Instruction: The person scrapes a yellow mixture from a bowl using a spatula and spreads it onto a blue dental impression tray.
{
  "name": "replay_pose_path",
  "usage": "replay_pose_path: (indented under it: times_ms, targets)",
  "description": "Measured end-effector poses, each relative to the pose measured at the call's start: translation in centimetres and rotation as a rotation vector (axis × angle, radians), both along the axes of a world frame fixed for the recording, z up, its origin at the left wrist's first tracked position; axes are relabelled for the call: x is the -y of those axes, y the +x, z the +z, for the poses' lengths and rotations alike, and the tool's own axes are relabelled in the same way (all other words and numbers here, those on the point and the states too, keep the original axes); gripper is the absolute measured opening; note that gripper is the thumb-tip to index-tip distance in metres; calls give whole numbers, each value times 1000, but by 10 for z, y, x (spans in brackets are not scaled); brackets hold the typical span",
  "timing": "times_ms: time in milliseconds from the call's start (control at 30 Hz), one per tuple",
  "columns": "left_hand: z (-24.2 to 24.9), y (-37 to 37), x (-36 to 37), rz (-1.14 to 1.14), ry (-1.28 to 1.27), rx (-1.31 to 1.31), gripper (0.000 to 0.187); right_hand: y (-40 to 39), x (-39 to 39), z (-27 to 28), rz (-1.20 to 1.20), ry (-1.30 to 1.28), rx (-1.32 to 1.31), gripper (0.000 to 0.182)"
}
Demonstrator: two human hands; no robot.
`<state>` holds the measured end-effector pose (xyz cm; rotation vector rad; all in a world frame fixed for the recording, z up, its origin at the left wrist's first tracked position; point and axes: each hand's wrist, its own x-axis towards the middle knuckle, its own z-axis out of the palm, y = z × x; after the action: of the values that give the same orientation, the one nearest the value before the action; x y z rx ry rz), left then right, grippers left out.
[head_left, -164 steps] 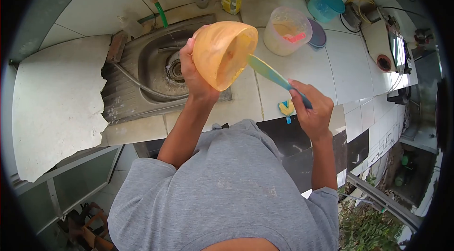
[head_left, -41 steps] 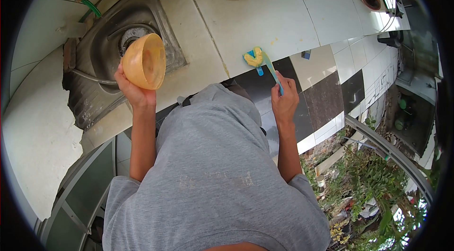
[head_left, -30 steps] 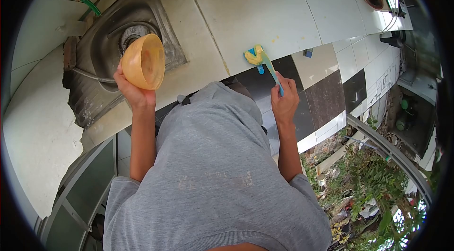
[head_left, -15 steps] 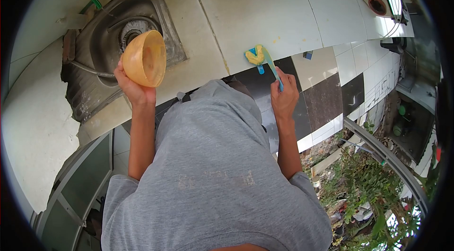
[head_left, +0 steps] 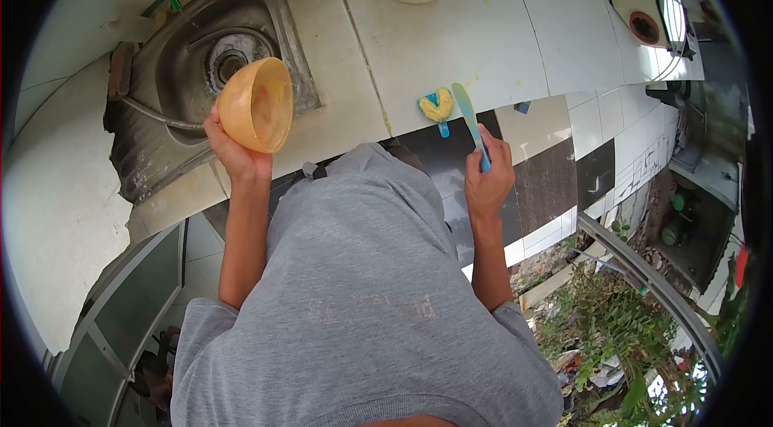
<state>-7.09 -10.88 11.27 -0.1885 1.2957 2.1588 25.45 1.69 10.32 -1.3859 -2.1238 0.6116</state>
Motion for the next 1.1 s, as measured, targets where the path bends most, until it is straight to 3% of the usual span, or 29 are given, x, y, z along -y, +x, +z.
replay_pose_path:
  times_ms: [67, 133, 200, 267, 300, 367, 433, 500, 667, 733, 800, 867, 900, 967, 1100]
  targets:
    - [-3, -2, 0, -21, 50, 107, 38, -13, -1, 18, -7, 22, -66, 39]
    - [-12, -3, -4, -71, 110, 213, 40, -40, 0, 39, 113, -284, -405, 37]
    - [-27, 0, -8, -165, 283, 473, 47, -73, -2, 64, 227, -618, -344, 38]
    - [-39, 10, -14, -227, 351, 558, 49, -112, -1, 87, 252, -958, -424, 41]
    - [-43, 14, -18, -274, 398, 647, 52, -119, -3, 89, 256, -934, -428, 41]
    - [-50, 17, -24, -306, 531, 719, 53, -133, -7, 87, 452, -466, -271, 44]
    - [-49, 14, -29, -373, 755, 809, 54, -123, -50, 73, 346, -72, -133, 43]
    - [-58, 0, -27, -310, 738, 848, 55, -107, -110, 49, 196, -143, -173, 31]
    - [-68, -41, -26, -276, 654, 772, 54, -88, -255, -37, 242, 202, 329, 30]
    - [-63, -59, -28, -243, 505, 733, 57, -102, -277, -57, 249, 307, 373, 32]
    - [-66, -70, -27, -236, 560, 727, 58, -111, -298, -79, 268, 397, 416, 35]
    - [-65, -77, -26, -140, 500, 734, 57, -117, -319, -101, 461, 596, 303, 34]
    - [-67, -80, -22, -157, 540, 737, 57, -118, -326, -109, 465, 580, 304, 34]
    - [-70, -80, -15, -143, 539, 751, 57, -115, -336, -120, 483, 462, 580, 26]
    - [-75, -75, -3, -132, 521, 751, 58, -118, -351, -117, 496, 487, 720, 25]
